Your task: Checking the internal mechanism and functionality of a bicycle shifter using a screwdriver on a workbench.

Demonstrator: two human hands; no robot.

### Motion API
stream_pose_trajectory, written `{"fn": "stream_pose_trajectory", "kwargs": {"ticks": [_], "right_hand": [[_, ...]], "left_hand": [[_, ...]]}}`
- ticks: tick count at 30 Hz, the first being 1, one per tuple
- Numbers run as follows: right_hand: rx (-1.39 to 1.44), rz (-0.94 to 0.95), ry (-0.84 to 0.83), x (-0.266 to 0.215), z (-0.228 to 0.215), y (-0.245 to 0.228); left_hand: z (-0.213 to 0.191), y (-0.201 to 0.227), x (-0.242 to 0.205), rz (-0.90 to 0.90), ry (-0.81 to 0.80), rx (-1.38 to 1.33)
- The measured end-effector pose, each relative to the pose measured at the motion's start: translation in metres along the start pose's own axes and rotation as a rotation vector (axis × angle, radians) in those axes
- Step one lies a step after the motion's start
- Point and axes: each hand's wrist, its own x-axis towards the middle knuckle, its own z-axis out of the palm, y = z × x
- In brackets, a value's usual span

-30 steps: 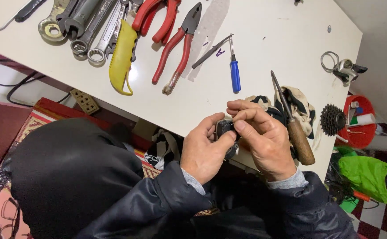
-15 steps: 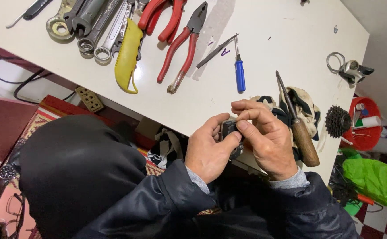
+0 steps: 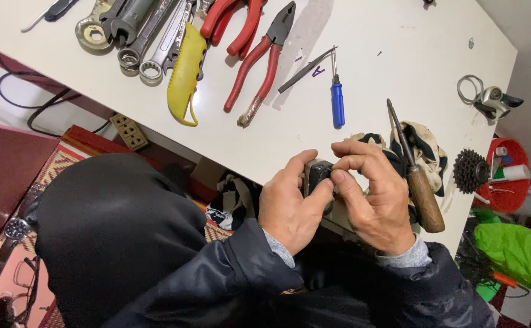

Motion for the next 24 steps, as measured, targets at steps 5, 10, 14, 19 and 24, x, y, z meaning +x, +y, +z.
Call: {"fn": "stream_pose_trajectory", "kwargs": {"ticks": [5, 10, 14, 19, 24], "right_hand": [[-0.058, -0.013, 0.011, -0.001, 0.001, -0.002], [-0.042, 0.029, 0.025, -0.003, 0.002, 0.001], [-0.091, 0.016, 0.053, -0.004, 0.003, -0.001], [-0.216, -0.049, 0.086, -0.008, 0.006, 0.004], [-0.295, -0.075, 0.091, -0.011, 0.009, 0.008]], "left_hand": [[0.004, -0.012, -0.003, 0.187, 0.087, 0.115], [0.008, -0.019, -0.003, 0.282, 0.123, 0.133], [0.008, -0.019, -0.004, 0.292, 0.134, 0.139], [0.009, -0.021, -0.002, 0.313, 0.145, 0.154], [0.007, -0.022, -0.002, 0.316, 0.15, 0.159]]}}
